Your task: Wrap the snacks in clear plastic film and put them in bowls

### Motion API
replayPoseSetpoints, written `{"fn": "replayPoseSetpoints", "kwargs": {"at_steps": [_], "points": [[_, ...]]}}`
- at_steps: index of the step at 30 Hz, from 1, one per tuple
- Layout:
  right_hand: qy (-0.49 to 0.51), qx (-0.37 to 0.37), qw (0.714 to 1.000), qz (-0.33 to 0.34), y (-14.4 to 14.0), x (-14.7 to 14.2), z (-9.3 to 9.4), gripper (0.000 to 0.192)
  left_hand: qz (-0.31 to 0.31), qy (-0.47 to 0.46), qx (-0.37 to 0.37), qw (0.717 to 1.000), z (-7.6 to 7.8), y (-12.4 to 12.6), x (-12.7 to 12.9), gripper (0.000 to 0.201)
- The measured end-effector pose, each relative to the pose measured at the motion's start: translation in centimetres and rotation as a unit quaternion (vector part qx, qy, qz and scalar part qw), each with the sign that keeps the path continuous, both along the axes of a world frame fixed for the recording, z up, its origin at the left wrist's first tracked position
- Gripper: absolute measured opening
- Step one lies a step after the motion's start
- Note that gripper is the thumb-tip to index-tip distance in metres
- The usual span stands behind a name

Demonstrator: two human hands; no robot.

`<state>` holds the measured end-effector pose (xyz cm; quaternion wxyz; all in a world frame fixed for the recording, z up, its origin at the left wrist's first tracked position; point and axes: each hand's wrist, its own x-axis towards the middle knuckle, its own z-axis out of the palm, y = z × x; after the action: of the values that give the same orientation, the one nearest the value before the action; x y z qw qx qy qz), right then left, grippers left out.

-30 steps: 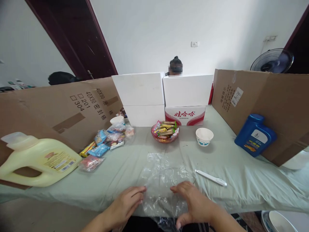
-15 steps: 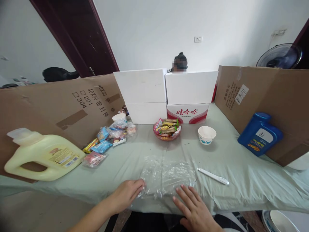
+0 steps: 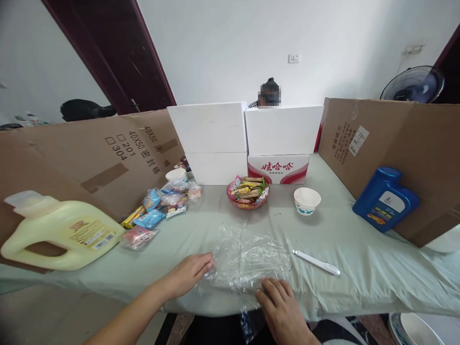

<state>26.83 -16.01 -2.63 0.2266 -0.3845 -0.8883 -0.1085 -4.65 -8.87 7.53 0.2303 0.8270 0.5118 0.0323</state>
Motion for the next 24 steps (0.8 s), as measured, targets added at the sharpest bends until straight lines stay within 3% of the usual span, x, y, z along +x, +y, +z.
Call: {"fn": "replayPoseSetpoints", "kwargs": {"at_steps": [4, 8, 12, 15, 17, 20, 24], "points": [[0.092, -0.114, 0.989, 0.012, 0.2, 0.2, 1.5, 0.019, 0.004, 0.093, 0.002, 0.996, 0.7, -0.1, 0.6, 0.026], [0.239, -0.275, 0.931, -0.030, 0.8, 1.0, 2.8, 0.032, 0.004, 0.138, 0.005, 0.990, 1.0, 0.4, 1.1, 0.024], [0.352, -0.317, 0.869, -0.142, 2.4, 2.1, 2.3, 0.036, 0.001, 0.167, 0.036, 0.985, 0.7, 1.7, 2.2, 0.021], [0.384, -0.332, 0.833, -0.220, 3.8, 2.7, 1.8, 0.037, 0.016, 0.148, 0.094, 0.984, 0.5, 3.5, 3.8, 0.024], [0.375, -0.318, 0.832, -0.256, 4.7, 2.8, 1.7, 0.034, 0.022, 0.137, 0.127, 0.982, 0.1, 5.0, 5.1, 0.028], [0.321, -0.273, 0.856, -0.300, 5.6, 2.9, 1.5, 0.036, 0.028, 0.137, 0.130, 0.982, -1.1, 6.8, 6.4, 0.026], [0.232, -0.218, 0.884, -0.343, 6.0, 2.7, 1.2, 0.045, 0.046, 0.143, 0.127, 0.980, -3.3, 7.5, 6.4, 0.022]]}}
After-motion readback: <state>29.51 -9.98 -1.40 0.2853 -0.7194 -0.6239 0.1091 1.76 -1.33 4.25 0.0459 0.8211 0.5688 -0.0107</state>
